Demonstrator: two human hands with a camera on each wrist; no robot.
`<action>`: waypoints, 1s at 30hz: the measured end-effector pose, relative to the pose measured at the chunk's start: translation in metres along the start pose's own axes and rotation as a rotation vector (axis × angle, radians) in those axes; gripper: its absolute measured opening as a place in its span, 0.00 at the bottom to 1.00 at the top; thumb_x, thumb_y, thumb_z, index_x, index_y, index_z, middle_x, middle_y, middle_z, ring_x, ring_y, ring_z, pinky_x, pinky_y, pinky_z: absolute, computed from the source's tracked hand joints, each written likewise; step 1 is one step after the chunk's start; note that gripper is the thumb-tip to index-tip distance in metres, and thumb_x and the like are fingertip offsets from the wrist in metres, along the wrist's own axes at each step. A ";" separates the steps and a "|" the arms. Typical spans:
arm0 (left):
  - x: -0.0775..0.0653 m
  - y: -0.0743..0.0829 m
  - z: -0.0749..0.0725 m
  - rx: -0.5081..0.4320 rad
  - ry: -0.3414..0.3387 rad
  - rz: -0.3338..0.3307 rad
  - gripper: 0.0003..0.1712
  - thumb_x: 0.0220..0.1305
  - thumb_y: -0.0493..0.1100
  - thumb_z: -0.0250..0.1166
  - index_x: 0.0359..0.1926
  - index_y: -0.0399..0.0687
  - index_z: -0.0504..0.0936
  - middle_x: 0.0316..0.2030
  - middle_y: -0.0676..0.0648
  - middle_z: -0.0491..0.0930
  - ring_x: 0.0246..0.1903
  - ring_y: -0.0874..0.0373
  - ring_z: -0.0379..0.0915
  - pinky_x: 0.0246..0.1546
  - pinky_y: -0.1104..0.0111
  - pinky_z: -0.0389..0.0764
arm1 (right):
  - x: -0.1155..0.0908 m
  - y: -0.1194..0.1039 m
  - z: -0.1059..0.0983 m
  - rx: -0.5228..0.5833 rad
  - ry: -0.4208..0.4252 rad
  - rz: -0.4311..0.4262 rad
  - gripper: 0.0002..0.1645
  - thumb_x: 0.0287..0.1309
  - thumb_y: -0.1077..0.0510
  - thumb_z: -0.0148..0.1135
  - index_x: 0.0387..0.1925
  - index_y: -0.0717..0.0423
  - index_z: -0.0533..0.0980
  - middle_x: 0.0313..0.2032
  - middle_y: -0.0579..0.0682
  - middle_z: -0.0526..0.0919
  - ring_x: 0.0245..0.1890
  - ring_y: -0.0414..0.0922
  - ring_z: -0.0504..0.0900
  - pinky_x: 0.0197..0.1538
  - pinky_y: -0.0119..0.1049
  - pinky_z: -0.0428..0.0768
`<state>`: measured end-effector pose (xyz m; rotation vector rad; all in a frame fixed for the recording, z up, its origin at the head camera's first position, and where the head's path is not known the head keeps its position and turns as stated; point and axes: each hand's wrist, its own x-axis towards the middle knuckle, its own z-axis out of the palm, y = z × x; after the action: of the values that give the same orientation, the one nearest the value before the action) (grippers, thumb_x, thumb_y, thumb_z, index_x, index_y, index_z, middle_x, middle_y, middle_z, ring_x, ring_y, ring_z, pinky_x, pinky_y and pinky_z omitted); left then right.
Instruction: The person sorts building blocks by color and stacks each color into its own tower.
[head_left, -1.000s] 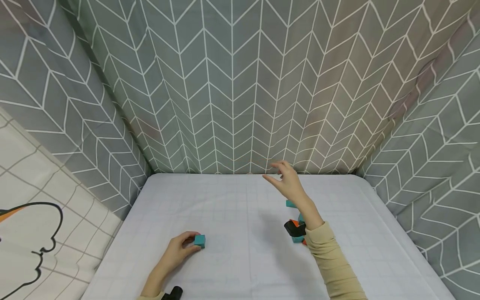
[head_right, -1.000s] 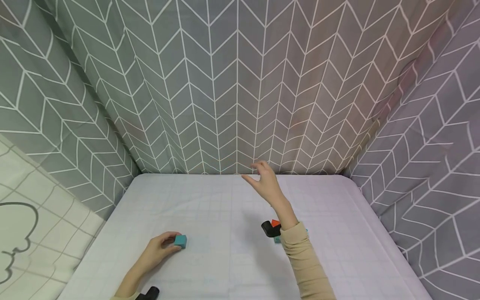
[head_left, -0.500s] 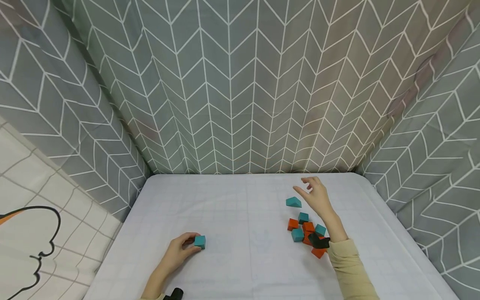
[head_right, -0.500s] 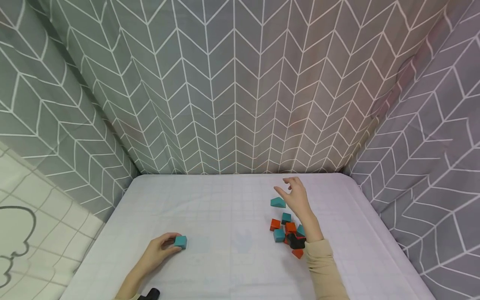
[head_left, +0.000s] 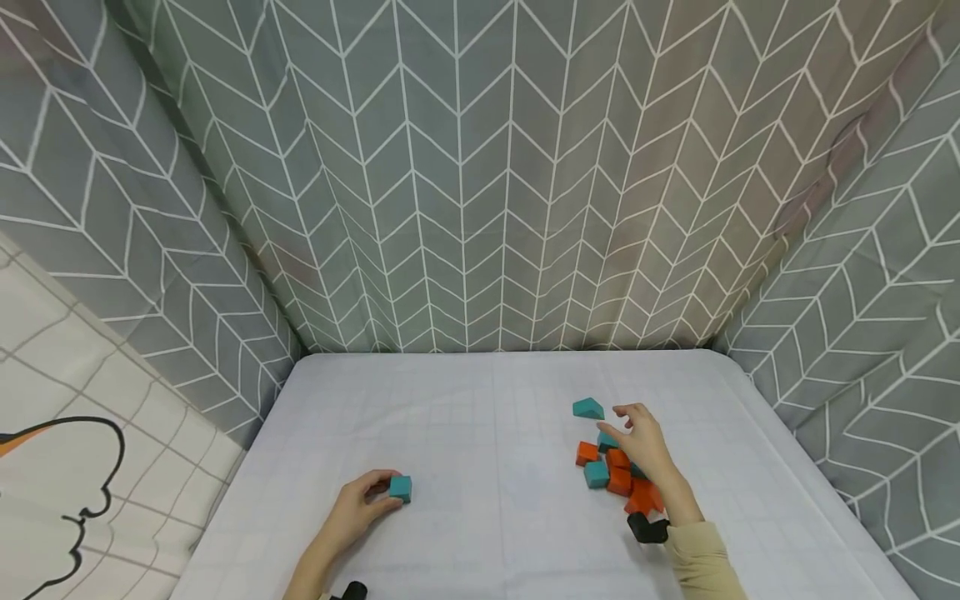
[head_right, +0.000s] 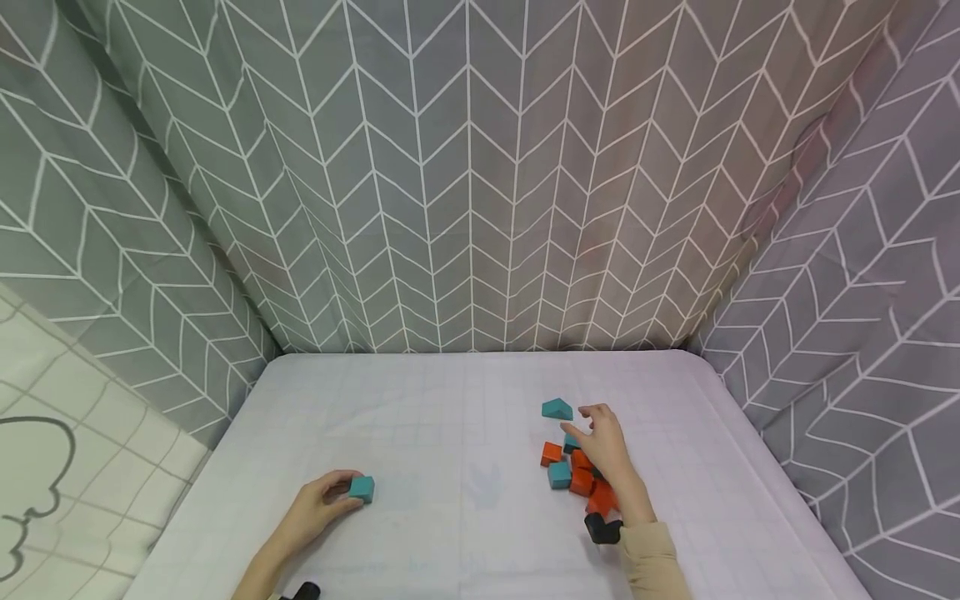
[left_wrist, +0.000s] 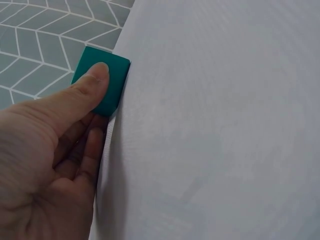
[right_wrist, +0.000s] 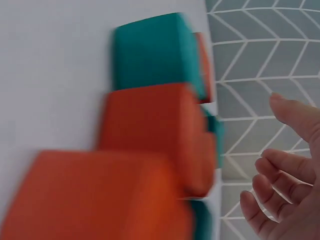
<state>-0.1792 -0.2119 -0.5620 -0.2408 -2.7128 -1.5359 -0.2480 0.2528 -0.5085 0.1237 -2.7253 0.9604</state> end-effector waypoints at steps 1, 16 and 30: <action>0.000 -0.001 0.000 -0.004 -0.004 -0.003 0.22 0.45 0.45 0.70 0.45 0.51 0.77 0.42 0.51 0.78 0.43 0.57 0.74 0.47 0.66 0.75 | -0.002 0.002 0.002 -0.002 -0.010 0.014 0.33 0.48 0.46 0.64 0.47 0.68 0.72 0.42 0.59 0.73 0.38 0.52 0.71 0.35 0.37 0.75; -0.005 0.009 -0.001 -0.011 -0.001 0.002 0.22 0.46 0.45 0.69 0.45 0.50 0.77 0.43 0.50 0.78 0.45 0.55 0.74 0.48 0.64 0.74 | -0.016 0.020 0.017 0.004 -0.030 0.002 0.29 0.44 0.49 0.68 0.44 0.65 0.75 0.41 0.55 0.75 0.33 0.47 0.71 0.36 0.37 0.74; -0.001 -0.003 0.001 0.005 -0.007 0.010 0.24 0.44 0.51 0.69 0.45 0.53 0.77 0.43 0.52 0.78 0.45 0.56 0.74 0.48 0.67 0.75 | -0.020 0.019 0.020 -0.021 0.003 0.012 0.22 0.44 0.57 0.68 0.41 0.66 0.76 0.34 0.54 0.77 0.30 0.46 0.70 0.31 0.35 0.71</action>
<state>-0.1784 -0.2129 -0.5648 -0.2592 -2.7168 -1.5280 -0.2354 0.2553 -0.5402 0.1024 -2.7352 0.9348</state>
